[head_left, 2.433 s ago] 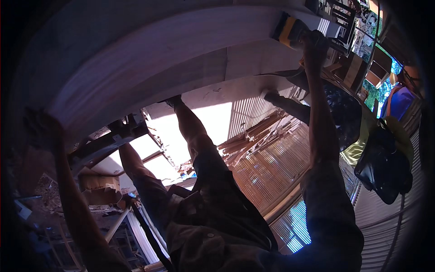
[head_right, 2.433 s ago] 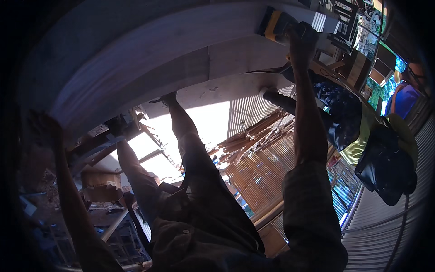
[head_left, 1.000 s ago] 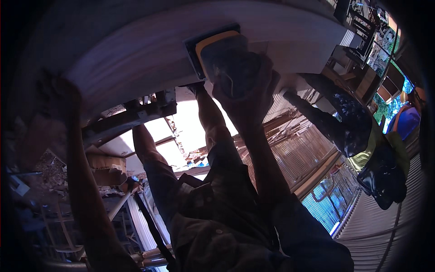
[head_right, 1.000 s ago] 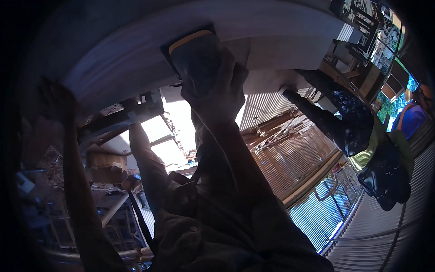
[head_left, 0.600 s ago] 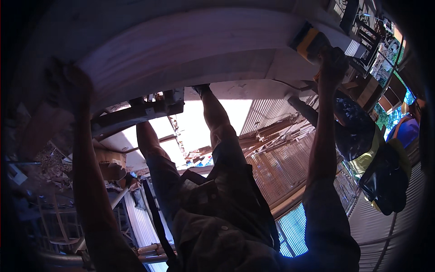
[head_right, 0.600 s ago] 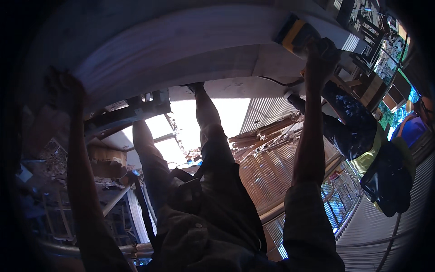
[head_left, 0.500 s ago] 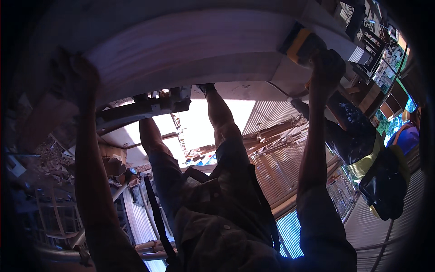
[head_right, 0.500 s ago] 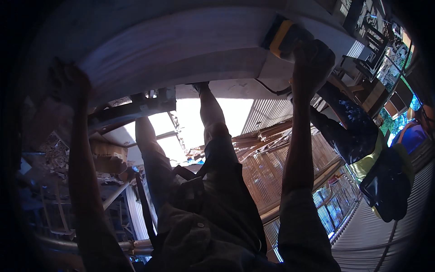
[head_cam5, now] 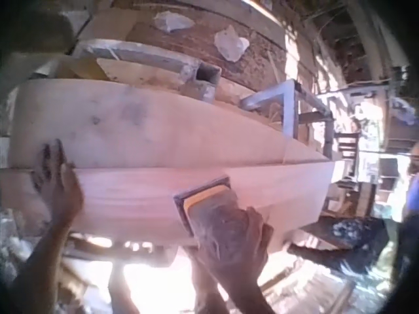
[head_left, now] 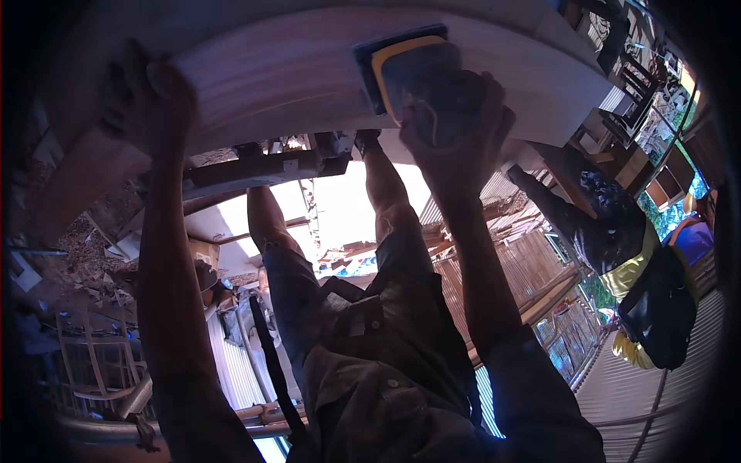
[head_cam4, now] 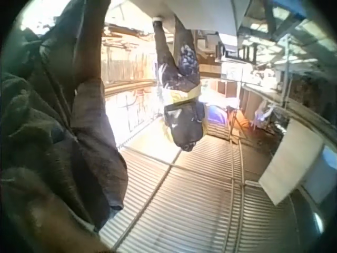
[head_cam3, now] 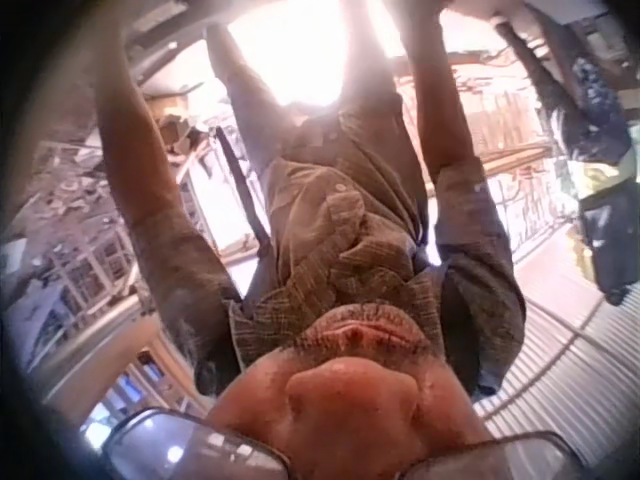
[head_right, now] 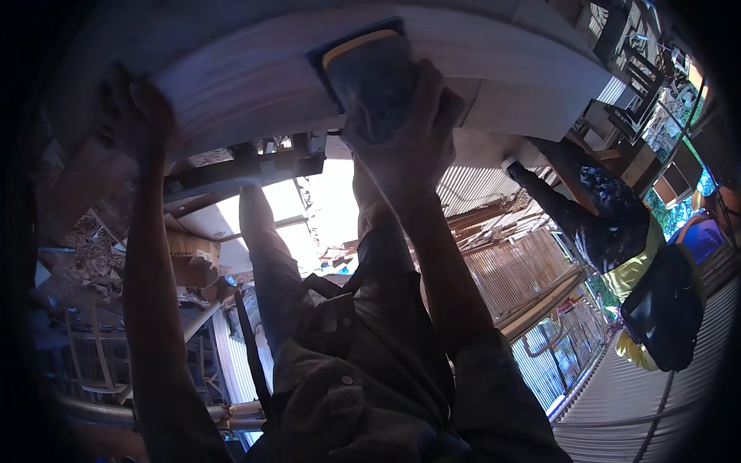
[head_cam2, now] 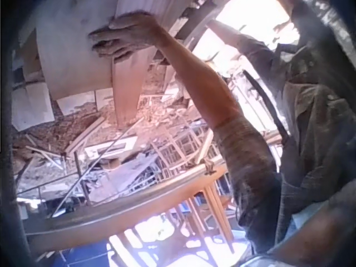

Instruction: Sanding the surface and edges of a curved piece of wood with an electric palm sander.

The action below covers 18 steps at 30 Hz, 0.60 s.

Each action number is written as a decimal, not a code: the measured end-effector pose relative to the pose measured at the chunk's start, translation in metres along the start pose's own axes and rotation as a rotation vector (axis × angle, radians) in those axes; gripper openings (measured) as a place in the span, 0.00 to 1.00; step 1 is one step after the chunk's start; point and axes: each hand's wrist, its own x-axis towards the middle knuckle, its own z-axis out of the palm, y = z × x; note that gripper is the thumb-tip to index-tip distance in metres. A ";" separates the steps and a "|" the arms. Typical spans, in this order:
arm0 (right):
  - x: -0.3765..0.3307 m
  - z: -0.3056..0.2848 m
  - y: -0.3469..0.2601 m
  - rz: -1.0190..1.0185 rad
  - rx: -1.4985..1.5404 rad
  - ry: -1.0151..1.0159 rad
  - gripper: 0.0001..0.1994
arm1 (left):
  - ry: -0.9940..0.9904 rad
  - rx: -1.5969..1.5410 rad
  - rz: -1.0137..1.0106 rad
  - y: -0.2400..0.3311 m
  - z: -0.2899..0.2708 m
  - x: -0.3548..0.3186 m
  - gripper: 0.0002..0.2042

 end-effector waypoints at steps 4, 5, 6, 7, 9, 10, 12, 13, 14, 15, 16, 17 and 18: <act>0.027 -0.020 0.086 0.350 0.144 0.004 0.36 | 0.046 -0.005 0.030 0.001 0.003 0.004 0.24; 0.032 -0.020 0.088 0.363 0.139 0.029 0.36 | 0.053 0.008 0.027 0.002 0.004 0.004 0.23; 0.036 -0.019 0.088 0.377 0.135 0.054 0.36 | 0.060 0.021 0.024 0.002 0.005 0.004 0.23; 0.031 -0.014 0.082 0.392 0.125 0.055 0.37 | 0.060 0.024 0.020 0.001 0.007 0.004 0.23; 0.018 -0.004 0.024 0.284 0.080 0.038 0.39 | 0.088 -0.037 0.040 -0.001 0.009 0.002 0.23; 0.012 0.004 -0.011 0.283 0.049 0.033 0.42 | 0.089 -0.029 0.045 -0.005 0.006 0.003 0.23; 0.010 0.005 -0.062 0.204 0.085 -0.018 0.45 | 0.078 -0.075 0.024 0.011 0.007 0.006 0.23; 0.005 0.012 -0.097 0.257 0.153 -0.064 0.44 | 0.077 -0.050 0.037 -0.002 0.002 0.005 0.23; 0.005 0.019 -0.111 0.182 0.153 -0.041 0.44 | 0.067 -0.056 0.037 -0.005 0.003 0.005 0.23; 0.005 0.020 -0.115 0.144 0.154 -0.056 0.44 | 0.056 -0.062 0.036 -0.008 0.005 0.005 0.22; 0.006 0.021 -0.117 0.106 0.156 -0.071 0.44 | 0.057 -0.062 0.036 -0.009 0.006 0.004 0.22; 0.005 0.020 -0.110 0.088 0.139 -0.083 0.44 | 0.071 -0.056 0.032 -0.010 0.007 0.002 0.22; 0.006 0.014 -0.094 0.068 0.120 -0.095 0.44 | 0.086 -0.051 0.025 -0.009 0.006 0.002 0.22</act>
